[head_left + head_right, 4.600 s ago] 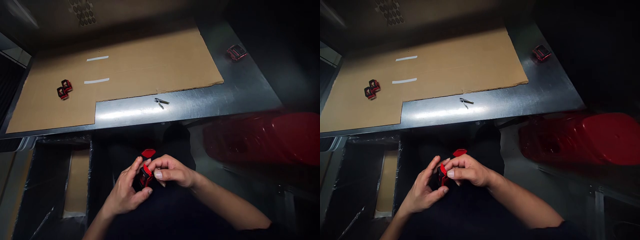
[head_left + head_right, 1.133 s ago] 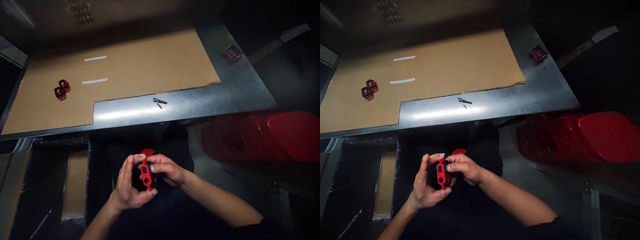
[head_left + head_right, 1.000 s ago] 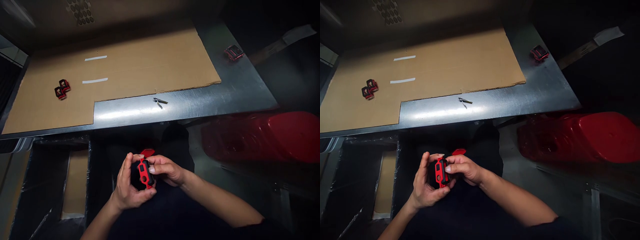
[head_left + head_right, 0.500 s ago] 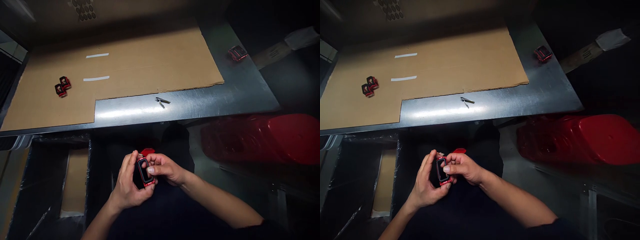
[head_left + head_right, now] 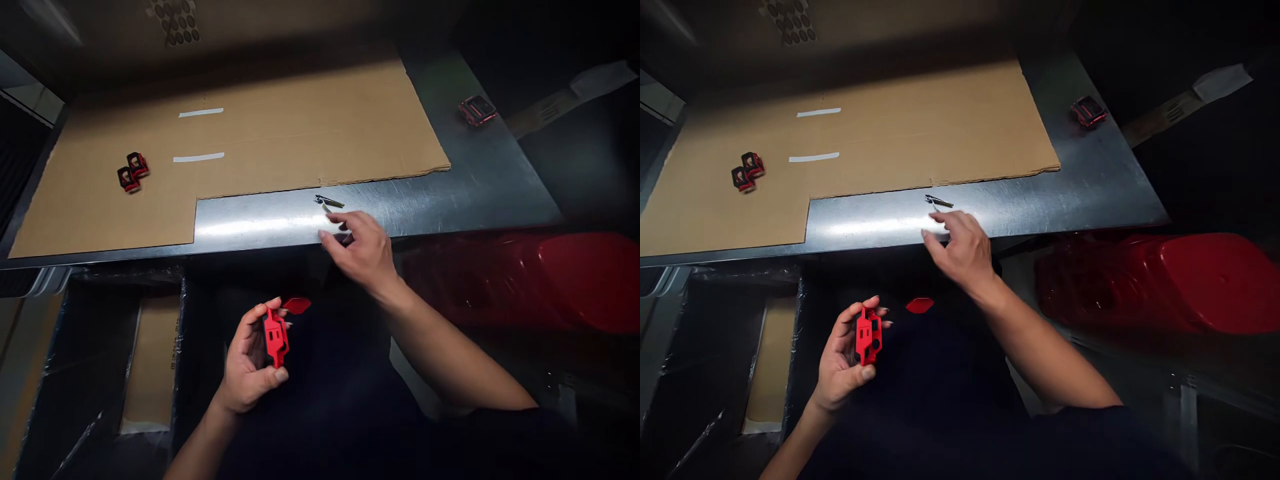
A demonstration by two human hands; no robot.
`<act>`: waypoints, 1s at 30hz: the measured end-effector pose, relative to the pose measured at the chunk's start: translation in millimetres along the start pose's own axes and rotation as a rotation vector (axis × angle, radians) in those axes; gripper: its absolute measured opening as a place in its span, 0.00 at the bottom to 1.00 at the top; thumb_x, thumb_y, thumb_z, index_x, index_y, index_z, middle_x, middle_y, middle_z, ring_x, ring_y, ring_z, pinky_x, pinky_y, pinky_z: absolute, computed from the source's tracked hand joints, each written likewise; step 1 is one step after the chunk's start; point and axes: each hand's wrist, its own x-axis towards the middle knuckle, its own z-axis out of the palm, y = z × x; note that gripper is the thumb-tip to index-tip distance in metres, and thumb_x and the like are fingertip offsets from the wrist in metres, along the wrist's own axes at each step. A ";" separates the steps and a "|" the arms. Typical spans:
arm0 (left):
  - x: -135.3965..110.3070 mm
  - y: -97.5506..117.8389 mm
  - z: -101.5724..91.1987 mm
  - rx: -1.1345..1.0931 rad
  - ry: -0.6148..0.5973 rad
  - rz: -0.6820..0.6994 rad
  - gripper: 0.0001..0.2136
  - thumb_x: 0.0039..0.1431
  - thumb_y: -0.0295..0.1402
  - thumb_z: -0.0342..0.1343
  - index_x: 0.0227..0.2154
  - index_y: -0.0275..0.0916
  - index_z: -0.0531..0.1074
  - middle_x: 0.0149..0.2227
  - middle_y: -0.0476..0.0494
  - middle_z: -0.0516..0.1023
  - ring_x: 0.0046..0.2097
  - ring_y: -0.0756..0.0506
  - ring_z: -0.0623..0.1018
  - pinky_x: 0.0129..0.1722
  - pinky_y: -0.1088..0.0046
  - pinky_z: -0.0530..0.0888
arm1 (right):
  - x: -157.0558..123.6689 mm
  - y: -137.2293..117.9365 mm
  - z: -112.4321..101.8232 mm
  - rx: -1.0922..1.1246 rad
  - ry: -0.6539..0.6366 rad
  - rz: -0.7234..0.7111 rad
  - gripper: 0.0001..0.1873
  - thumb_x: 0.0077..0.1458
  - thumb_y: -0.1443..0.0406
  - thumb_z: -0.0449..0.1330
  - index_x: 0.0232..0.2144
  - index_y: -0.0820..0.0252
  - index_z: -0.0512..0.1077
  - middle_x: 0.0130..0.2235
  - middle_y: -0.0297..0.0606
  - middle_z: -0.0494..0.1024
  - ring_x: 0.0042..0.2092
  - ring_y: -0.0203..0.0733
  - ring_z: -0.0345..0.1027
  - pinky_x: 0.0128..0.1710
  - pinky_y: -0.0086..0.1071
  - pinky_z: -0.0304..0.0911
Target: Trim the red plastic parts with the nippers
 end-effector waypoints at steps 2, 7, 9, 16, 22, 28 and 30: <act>-1.4 1.6 0.4 -0.074 0.013 -0.011 0.33 0.57 0.50 0.63 0.62 0.52 0.60 0.63 0.36 0.69 0.58 0.34 0.77 0.52 0.52 0.81 | 26.7 12.2 2.3 -0.250 0.092 -0.019 0.28 0.54 0.53 0.64 0.54 0.60 0.73 0.50 0.48 0.75 0.50 0.56 0.70 0.49 0.48 0.67; -6.3 0.8 0.1 -0.157 0.068 -0.015 0.34 0.54 0.53 0.64 0.62 0.51 0.63 0.63 0.36 0.70 0.57 0.32 0.78 0.50 0.51 0.82 | 54.6 23.8 11.1 -0.423 0.034 0.122 0.25 0.54 0.48 0.63 0.48 0.55 0.78 0.45 0.44 0.74 0.47 0.57 0.70 0.44 0.47 0.67; -7.2 -0.3 0.5 -0.150 0.087 -0.024 0.35 0.53 0.54 0.64 0.61 0.51 0.64 0.63 0.36 0.70 0.57 0.32 0.78 0.51 0.51 0.81 | 55.8 22.8 12.3 -0.419 0.035 0.136 0.24 0.54 0.48 0.63 0.47 0.54 0.78 0.44 0.43 0.74 0.46 0.55 0.70 0.42 0.45 0.66; -3.3 2.9 5.7 -0.196 0.047 -0.010 0.33 0.54 0.47 0.67 0.62 0.51 0.65 0.61 0.38 0.72 0.58 0.33 0.78 0.53 0.54 0.80 | 54.5 24.3 12.4 -0.412 0.052 0.121 0.23 0.53 0.48 0.64 0.48 0.52 0.79 0.45 0.41 0.74 0.45 0.52 0.71 0.41 0.42 0.66; -4.6 2.5 7.0 -0.319 0.081 -0.038 0.34 0.53 0.46 0.68 0.62 0.48 0.65 0.62 0.38 0.69 0.58 0.35 0.77 0.54 0.60 0.79 | 53.5 32.3 8.5 -0.319 0.097 0.086 0.16 0.54 0.55 0.65 0.44 0.54 0.81 0.42 0.39 0.79 0.43 0.50 0.74 0.41 0.40 0.67; -5.9 6.3 5.6 -0.075 0.052 0.115 0.35 0.54 0.42 0.67 0.64 0.43 0.63 0.57 0.37 0.64 0.51 0.42 0.74 0.47 0.66 0.80 | 6.2 22.1 -11.6 0.071 0.002 -0.137 0.11 0.57 0.61 0.66 0.41 0.58 0.82 0.32 0.36 0.80 0.30 0.38 0.73 0.33 0.33 0.68; -7.5 5.6 4.6 0.069 0.024 0.167 0.36 0.54 0.40 0.67 0.65 0.42 0.61 0.56 0.36 0.62 0.53 0.40 0.72 0.50 0.62 0.78 | -29.1 11.7 -20.1 0.225 -0.140 -0.281 0.08 0.59 0.64 0.65 0.41 0.58 0.81 0.33 0.36 0.80 0.32 0.37 0.74 0.32 0.30 0.69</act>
